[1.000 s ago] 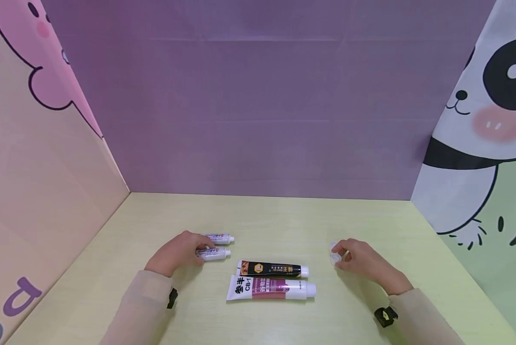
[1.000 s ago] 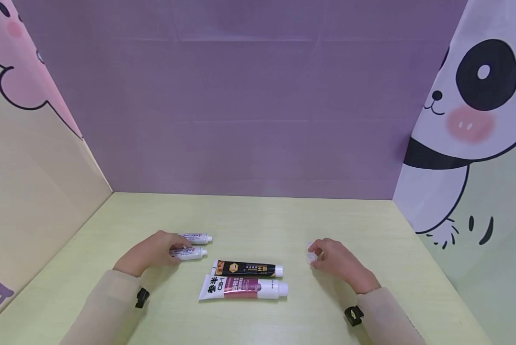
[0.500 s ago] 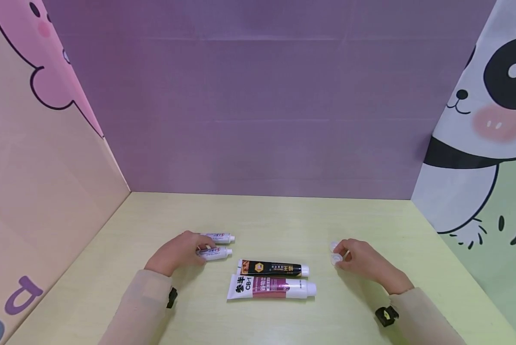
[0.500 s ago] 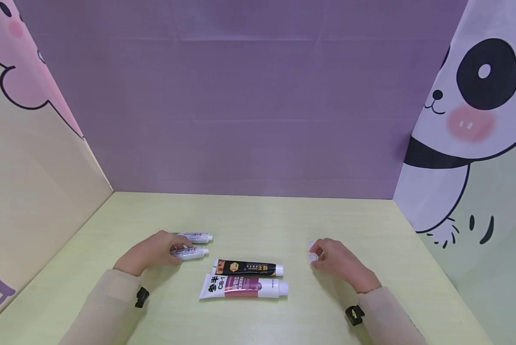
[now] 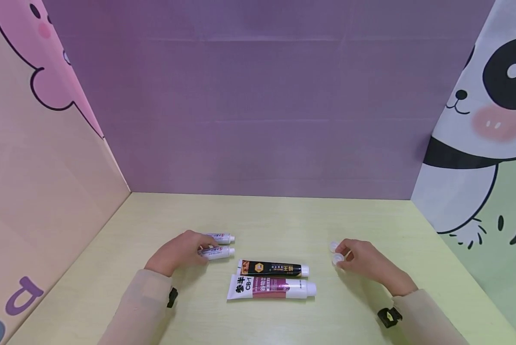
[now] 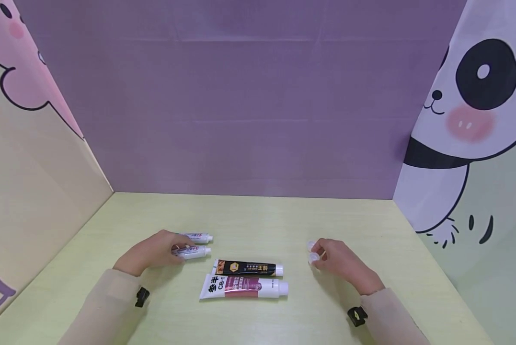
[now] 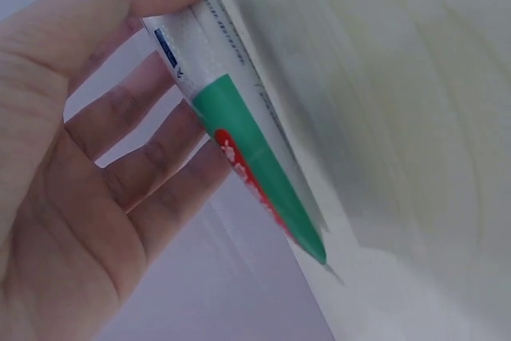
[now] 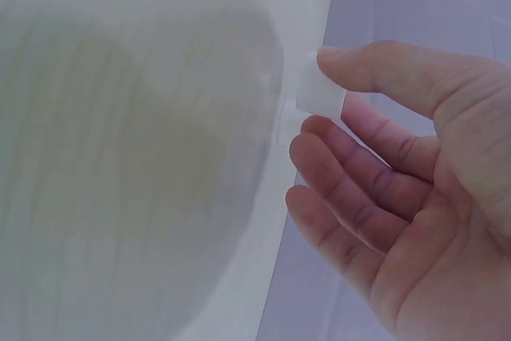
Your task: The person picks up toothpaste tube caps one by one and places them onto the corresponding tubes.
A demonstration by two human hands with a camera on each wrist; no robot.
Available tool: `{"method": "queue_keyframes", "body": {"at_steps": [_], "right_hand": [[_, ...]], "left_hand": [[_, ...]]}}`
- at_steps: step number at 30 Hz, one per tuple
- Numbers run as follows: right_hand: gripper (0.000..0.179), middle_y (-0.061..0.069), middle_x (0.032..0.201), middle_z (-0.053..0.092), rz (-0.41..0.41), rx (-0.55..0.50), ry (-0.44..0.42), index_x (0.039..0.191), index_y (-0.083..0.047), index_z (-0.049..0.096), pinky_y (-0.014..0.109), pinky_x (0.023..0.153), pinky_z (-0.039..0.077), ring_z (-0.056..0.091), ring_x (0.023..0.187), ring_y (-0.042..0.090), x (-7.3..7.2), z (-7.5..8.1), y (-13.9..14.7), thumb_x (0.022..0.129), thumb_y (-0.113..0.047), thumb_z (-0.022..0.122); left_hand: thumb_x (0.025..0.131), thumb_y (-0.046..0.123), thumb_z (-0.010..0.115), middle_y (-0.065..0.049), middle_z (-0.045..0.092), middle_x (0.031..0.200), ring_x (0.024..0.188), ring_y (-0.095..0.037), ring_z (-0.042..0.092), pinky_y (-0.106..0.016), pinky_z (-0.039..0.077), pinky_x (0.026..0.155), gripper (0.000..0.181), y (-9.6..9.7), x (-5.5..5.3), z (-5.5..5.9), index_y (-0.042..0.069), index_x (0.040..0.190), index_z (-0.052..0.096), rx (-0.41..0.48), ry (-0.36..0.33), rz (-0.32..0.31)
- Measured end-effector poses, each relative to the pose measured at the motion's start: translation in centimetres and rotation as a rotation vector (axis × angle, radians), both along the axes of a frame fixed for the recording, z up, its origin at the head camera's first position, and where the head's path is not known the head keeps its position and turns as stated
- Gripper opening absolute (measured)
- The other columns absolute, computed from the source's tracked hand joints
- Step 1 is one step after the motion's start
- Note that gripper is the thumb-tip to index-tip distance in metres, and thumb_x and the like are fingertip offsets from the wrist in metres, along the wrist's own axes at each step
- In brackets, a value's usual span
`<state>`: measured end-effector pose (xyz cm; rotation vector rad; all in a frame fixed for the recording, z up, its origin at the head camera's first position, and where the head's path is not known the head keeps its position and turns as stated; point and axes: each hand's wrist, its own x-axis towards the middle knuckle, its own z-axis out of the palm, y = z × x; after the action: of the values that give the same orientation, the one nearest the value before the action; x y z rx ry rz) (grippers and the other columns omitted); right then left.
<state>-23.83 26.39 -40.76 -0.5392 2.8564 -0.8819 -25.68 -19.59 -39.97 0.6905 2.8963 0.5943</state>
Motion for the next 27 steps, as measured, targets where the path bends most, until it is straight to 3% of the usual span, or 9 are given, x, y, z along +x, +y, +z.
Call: {"method": "queue_keyframes", "body": {"at_steps": [7,13,16,27], "right_hand": [[0.021,-0.004,0.088,0.065,0.031,0.006,0.04,0.1,-0.006,0.063,0.033,0.07,0.052,0.062,0.083,0.015,0.3,0.1,0.2,0.085,-0.01,0.078],[0.022,-0.004,0.089,0.065,0.055,-0.01,0.051,0.101,-0.007,0.061,0.032,0.071,0.052,0.063,0.084,0.016,0.7,0.5,0.1,0.086,-0.009,0.077],[0.022,-0.003,0.089,0.066,0.065,-0.033,0.048,0.1,-0.007,0.06,0.031,0.07,0.053,0.064,0.084,0.016,0.8,0.6,0.0,0.085,-0.008,0.077],[0.023,-0.001,0.097,0.065,0.122,-0.081,0.059,0.102,-0.009,0.058,0.028,0.069,0.054,0.066,0.085,0.014,1.1,0.8,-0.2,0.087,-0.008,0.075]], "left_hand": [[0.078,0.002,0.08,-0.002,0.069,0.1,0.086,-0.014,0.059,-0.038,0.052,0.082,0.035,0.1,0.1,0.3,0.017,0.109,0.076,0.012,0.012,-0.023],[0.075,0.0,0.076,0.0,0.07,0.102,0.081,-0.012,0.056,-0.031,0.05,0.074,0.038,0.2,0.4,0.9,0.013,0.11,0.077,0.049,0.075,-0.099],[0.075,-0.001,0.074,0.0,0.07,0.106,0.081,-0.011,0.055,-0.029,0.049,0.072,0.039,0.4,0.6,1.2,0.013,0.112,0.077,0.076,0.077,-0.111],[0.075,0.0,0.074,0.004,0.069,0.097,0.075,-0.008,0.054,-0.027,0.049,0.07,0.037,1.2,1.0,1.8,0.012,0.11,0.076,0.092,0.097,-0.159]]}}
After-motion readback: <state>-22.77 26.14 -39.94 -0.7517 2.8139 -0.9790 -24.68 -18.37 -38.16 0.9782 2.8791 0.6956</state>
